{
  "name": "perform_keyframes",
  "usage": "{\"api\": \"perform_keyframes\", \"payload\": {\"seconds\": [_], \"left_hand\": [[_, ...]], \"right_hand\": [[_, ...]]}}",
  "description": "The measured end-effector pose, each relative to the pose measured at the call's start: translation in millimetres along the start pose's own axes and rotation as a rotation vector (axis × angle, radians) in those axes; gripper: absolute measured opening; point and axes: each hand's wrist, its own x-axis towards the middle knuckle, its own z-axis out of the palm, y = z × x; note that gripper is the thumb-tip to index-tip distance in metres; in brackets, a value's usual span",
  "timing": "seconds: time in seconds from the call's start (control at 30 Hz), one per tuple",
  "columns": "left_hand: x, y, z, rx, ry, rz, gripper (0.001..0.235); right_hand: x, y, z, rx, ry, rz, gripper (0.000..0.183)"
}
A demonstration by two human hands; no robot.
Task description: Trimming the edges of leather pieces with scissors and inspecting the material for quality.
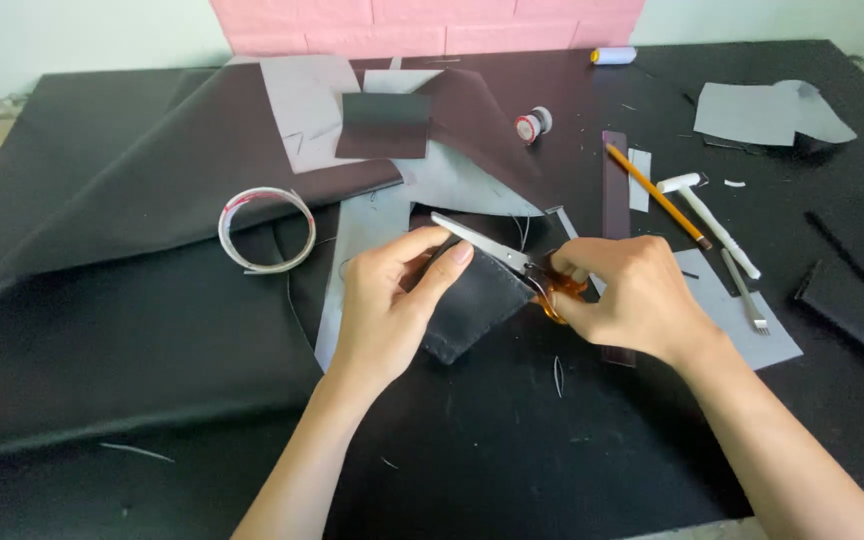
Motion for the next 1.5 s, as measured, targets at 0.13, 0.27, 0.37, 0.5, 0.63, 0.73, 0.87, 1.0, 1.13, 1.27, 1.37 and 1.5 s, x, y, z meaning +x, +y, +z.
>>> {"api": "perform_keyframes", "payload": {"seconds": [0.13,0.27,0.37,0.5,0.63,0.73,0.87,1.0,1.13,1.27,1.37,1.5], "left_hand": [[-0.7,3.9,-1.8,0.028,-0.006,0.014,0.027],[0.9,-0.3,-1.8,0.012,0.0,0.023,0.027],[0.9,0.3,-2.4,0.021,-0.009,0.042,0.026],[0.5,0.1,-1.1,0.036,0.0,0.057,0.025],[2.5,-5.5,-0.1,0.026,0.032,0.062,0.023],[3.7,0.1,-2.2,0.051,0.048,0.049,0.023],[5.4,3.6,-5.8,0.098,0.046,0.074,0.019],[6.3,3.8,-6.1,0.117,0.039,0.052,0.021],[4.8,3.5,-4.8,0.101,0.033,-0.002,0.021],[4.6,13.1,2.4,0.028,0.013,-0.026,0.022],[2.4,19.9,9.2,-0.006,0.018,-0.072,0.025],[2.8,25.9,17.0,-0.02,0.083,-0.067,0.024]], "right_hand": [[1.4,-2.4,-0.5,0.01,0.015,-0.003,0.021],[0.3,4.6,3.5,-0.003,0.021,-0.028,0.019],[0.6,7.2,4.6,-0.059,-0.026,-0.004,0.014],[3.1,6.1,1.9,-0.018,-0.021,-0.004,0.015],[7.6,-9.7,-9.9,0.013,-0.023,-0.011,0.02],[6.9,-9.6,-11.2,-0.018,-0.059,0.007,0.027],[7.9,-12.7,-14.8,-0.027,-0.07,0.017,0.028],[6.1,-4.8,-11.3,-0.035,-0.079,0.018,0.029],[13.6,-18.6,-23.2,0.012,-0.132,0.085,0.021],[13.1,-7.6,-4.3,0.115,-0.051,0.144,0.018],[13.1,-11.9,6.8,0.658,0.022,0.247,0.012],[12.9,-12.4,10.9,0.856,0.036,0.315,0.025]]}}
